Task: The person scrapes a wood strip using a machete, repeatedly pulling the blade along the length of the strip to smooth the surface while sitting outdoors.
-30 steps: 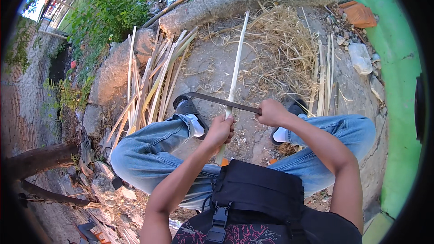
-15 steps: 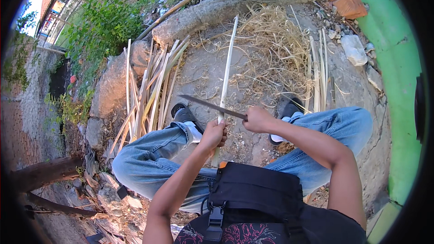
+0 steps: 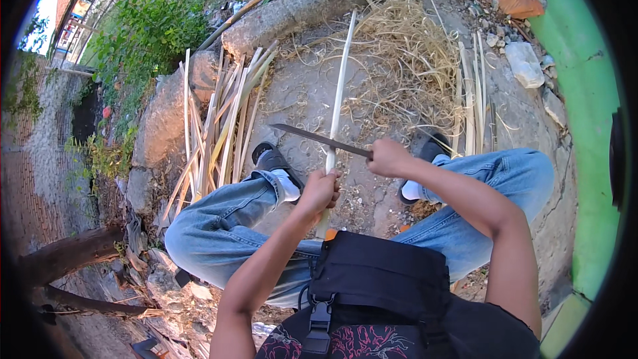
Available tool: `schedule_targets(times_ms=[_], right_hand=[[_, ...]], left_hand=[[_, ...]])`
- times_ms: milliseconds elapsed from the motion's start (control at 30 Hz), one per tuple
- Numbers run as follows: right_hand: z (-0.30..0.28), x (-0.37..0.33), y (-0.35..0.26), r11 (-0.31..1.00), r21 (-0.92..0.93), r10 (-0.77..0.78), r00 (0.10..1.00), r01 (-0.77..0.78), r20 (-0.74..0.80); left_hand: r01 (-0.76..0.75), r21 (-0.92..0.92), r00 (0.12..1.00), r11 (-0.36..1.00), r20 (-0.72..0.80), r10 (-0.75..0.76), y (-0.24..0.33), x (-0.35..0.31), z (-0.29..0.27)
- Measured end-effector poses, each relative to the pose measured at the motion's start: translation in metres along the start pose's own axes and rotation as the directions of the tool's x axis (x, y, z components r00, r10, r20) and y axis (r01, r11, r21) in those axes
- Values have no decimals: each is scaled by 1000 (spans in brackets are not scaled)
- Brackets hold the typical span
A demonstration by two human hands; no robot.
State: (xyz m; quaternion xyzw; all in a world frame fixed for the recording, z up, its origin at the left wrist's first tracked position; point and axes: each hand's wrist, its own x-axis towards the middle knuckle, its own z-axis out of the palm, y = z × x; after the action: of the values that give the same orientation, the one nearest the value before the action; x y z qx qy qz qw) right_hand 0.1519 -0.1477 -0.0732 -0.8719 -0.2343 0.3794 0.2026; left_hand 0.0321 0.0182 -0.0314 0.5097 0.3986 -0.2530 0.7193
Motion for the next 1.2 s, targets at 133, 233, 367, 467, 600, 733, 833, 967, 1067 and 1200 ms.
schedule_targets(times_ms=[133,233,367,467,600,733,833,967,1067,1200], right_hand=[[16,-5,-2,963,-92,-256,967,254,-14],[-15,15,31,980,89,185,977,-177,-102],[12,-17,-28,974,-58,-219,975,221,49],[16,-12,-19,988,0,-157,985,157,69],[5,7,-6,999,48,-20,999,22,-39],[6,4,-10,999,32,4,1000,-4,-13],[10,1,-5,975,-23,-219,975,220,32],[4,21,20,999,11,36,994,-35,-106],[19,3,-4,962,-47,-273,960,271,-55],[-1,26,25,996,42,87,994,-84,-73]], left_hand=[[9,-44,999,999,42,-7,1,-1,1],[36,-97,995,995,92,-27,1,-2,2],[22,-93,998,995,59,-16,1,0,-6],[34,-84,997,996,72,-28,-1,0,-1],[51,-154,985,987,168,-25,2,0,-10],[88,-209,983,974,176,-51,5,-3,-12],[105,-212,984,972,166,-70,6,-6,-10],[126,-216,978,968,192,-84,5,1,-16],[130,-212,980,969,175,-93,4,2,-17],[133,-192,981,972,163,-102,3,-1,-8]])
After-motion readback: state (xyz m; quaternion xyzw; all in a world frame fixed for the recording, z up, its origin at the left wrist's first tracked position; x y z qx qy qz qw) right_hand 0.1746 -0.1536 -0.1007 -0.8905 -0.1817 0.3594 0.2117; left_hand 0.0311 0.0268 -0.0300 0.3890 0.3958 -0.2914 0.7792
